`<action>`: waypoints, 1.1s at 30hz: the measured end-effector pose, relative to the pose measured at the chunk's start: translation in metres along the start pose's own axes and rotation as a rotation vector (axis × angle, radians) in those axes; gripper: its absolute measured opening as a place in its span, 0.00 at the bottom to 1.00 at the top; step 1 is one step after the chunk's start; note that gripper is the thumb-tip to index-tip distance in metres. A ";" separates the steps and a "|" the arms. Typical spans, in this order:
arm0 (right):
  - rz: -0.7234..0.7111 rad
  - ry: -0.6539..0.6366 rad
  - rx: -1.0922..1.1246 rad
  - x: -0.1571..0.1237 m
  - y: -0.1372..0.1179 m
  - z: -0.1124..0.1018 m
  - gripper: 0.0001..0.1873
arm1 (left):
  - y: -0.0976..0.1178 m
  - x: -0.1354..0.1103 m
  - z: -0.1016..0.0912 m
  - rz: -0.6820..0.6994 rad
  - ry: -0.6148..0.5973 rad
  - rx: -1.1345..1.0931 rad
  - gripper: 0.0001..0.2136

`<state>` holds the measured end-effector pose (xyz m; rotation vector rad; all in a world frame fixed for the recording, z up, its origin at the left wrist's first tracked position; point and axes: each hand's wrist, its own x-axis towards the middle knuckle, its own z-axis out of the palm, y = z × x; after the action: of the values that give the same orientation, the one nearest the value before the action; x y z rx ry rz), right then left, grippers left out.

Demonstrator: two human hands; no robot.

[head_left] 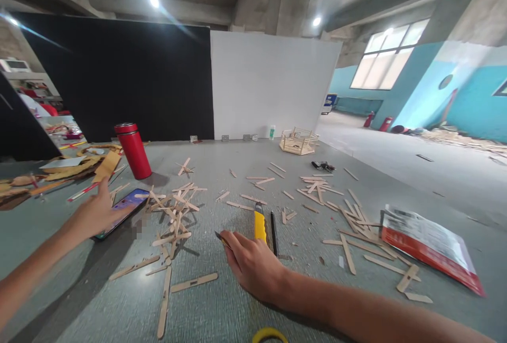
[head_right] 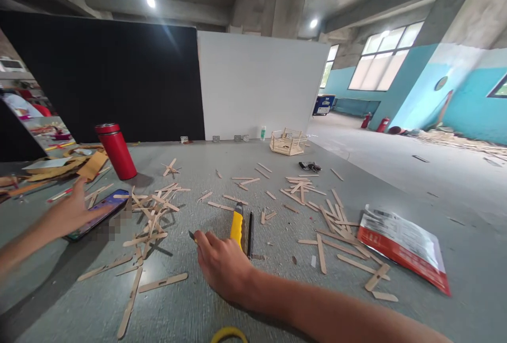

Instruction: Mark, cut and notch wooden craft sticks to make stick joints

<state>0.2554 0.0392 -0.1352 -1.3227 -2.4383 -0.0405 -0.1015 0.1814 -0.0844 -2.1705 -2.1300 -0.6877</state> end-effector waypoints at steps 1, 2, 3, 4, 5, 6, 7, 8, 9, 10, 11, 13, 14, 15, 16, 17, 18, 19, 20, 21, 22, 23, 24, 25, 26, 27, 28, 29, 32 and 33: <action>-0.011 -0.006 -0.018 -0.001 0.000 0.000 0.16 | 0.006 -0.002 -0.008 0.020 -0.002 0.010 0.39; -0.024 -0.014 -0.035 -0.001 -0.001 0.000 0.17 | 0.013 -0.005 -0.015 0.043 -0.002 0.011 0.39; -0.039 -0.024 -0.053 -0.002 -0.001 0.000 0.17 | 0.022 -0.009 -0.020 0.058 0.007 0.009 0.38; -0.054 -0.033 -0.069 -0.003 -0.001 0.000 0.17 | 0.031 -0.015 -0.024 0.089 0.004 -0.003 0.36; -0.067 -0.041 -0.083 -0.003 -0.002 0.000 0.17 | 0.042 -0.023 -0.025 0.124 -0.002 -0.020 0.35; -0.079 -0.048 -0.097 -0.004 -0.002 0.001 0.18 | 0.052 -0.031 -0.025 0.174 -0.032 -0.043 0.32; -0.091 -0.053 -0.111 -0.004 -0.002 0.001 0.19 | 0.062 -0.041 -0.023 0.228 -0.067 -0.066 0.30; -0.103 -0.058 -0.124 -0.004 -0.003 0.001 0.19 | 0.071 -0.051 -0.019 0.272 -0.096 -0.081 0.28; -0.115 -0.063 -0.138 -0.004 -0.003 0.001 0.20 | 0.079 -0.060 -0.014 0.327 -0.124 -0.100 0.26; -0.128 -0.068 -0.151 -0.004 -0.002 0.002 0.21 | 0.084 -0.067 -0.009 0.371 -0.145 -0.110 0.24; -0.139 -0.071 -0.164 -0.004 -0.002 0.003 0.22 | 0.088 -0.073 -0.003 0.399 -0.161 -0.114 0.22; -0.157 -0.074 -0.188 -0.004 0.000 0.005 0.23 | 0.090 -0.080 0.009 0.439 -0.169 -0.114 0.21; -0.162 -0.073 -0.198 -0.004 0.001 0.006 0.23 | 0.090 -0.081 0.014 0.438 -0.167 -0.110 0.21; -0.164 -0.072 -0.206 -0.005 0.002 0.008 0.23 | 0.088 -0.080 0.019 0.437 -0.167 -0.107 0.20; -0.165 -0.071 -0.211 -0.005 0.003 0.010 0.23 | 0.087 -0.079 0.023 0.434 -0.168 -0.103 0.19; -0.163 -0.068 -0.216 -0.005 0.004 0.011 0.23 | 0.085 -0.078 0.026 0.434 -0.175 -0.101 0.18; -0.163 -0.067 -0.218 -0.006 0.005 0.012 0.23 | 0.084 -0.077 0.028 0.436 -0.184 -0.099 0.17; -0.162 -0.064 -0.221 -0.006 0.006 0.013 0.24 | 0.084 -0.077 0.029 0.441 -0.192 -0.097 0.15; -0.164 -0.061 -0.222 -0.006 0.006 0.014 0.23 | 0.084 -0.077 0.029 0.446 -0.197 -0.096 0.14; -0.166 -0.057 -0.223 -0.007 0.006 0.015 0.23 | 0.084 -0.078 0.028 0.453 -0.197 -0.095 0.13; -0.169 -0.053 -0.223 -0.007 0.006 0.015 0.23 | 0.085 -0.079 0.026 0.461 -0.192 -0.094 0.13; -0.171 -0.049 -0.224 -0.007 0.006 0.016 0.23 | 0.086 -0.080 0.024 0.471 -0.182 -0.094 0.13; -0.173 -0.043 -0.225 -0.007 0.006 0.016 0.23 | 0.087 -0.082 0.022 0.481 -0.169 -0.093 0.13; -0.176 -0.038 -0.227 -0.006 0.006 0.017 0.23 | 0.088 -0.083 0.020 0.490 -0.155 -0.092 0.13; -0.179 -0.034 -0.229 -0.006 0.007 0.017 0.23 | 0.089 -0.084 0.018 0.498 -0.140 -0.091 0.13; -0.182 -0.030 -0.233 -0.006 0.007 0.017 0.22 | 0.090 -0.085 0.017 0.505 -0.126 -0.088 0.13; -0.188 -0.027 -0.236 -0.006 0.007 0.017 0.22 | 0.090 -0.086 0.016 0.512 -0.115 -0.085 0.14; -0.194 -0.027 -0.240 -0.005 0.007 0.017 0.22 | 0.091 -0.086 0.016 0.518 -0.107 -0.082 0.14; -0.213 -0.031 -0.249 -0.005 0.006 0.016 0.22 | 0.092 -0.085 0.016 0.530 -0.108 -0.076 0.15; -0.217 -0.034 -0.251 -0.005 0.006 0.015 0.22 | 0.093 -0.085 0.017 0.532 -0.115 -0.075 0.15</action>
<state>0.2581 0.0419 -0.1521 -1.1556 -2.6636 -0.3949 -0.0053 0.1003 -0.1004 -2.7012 -1.4633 -0.6112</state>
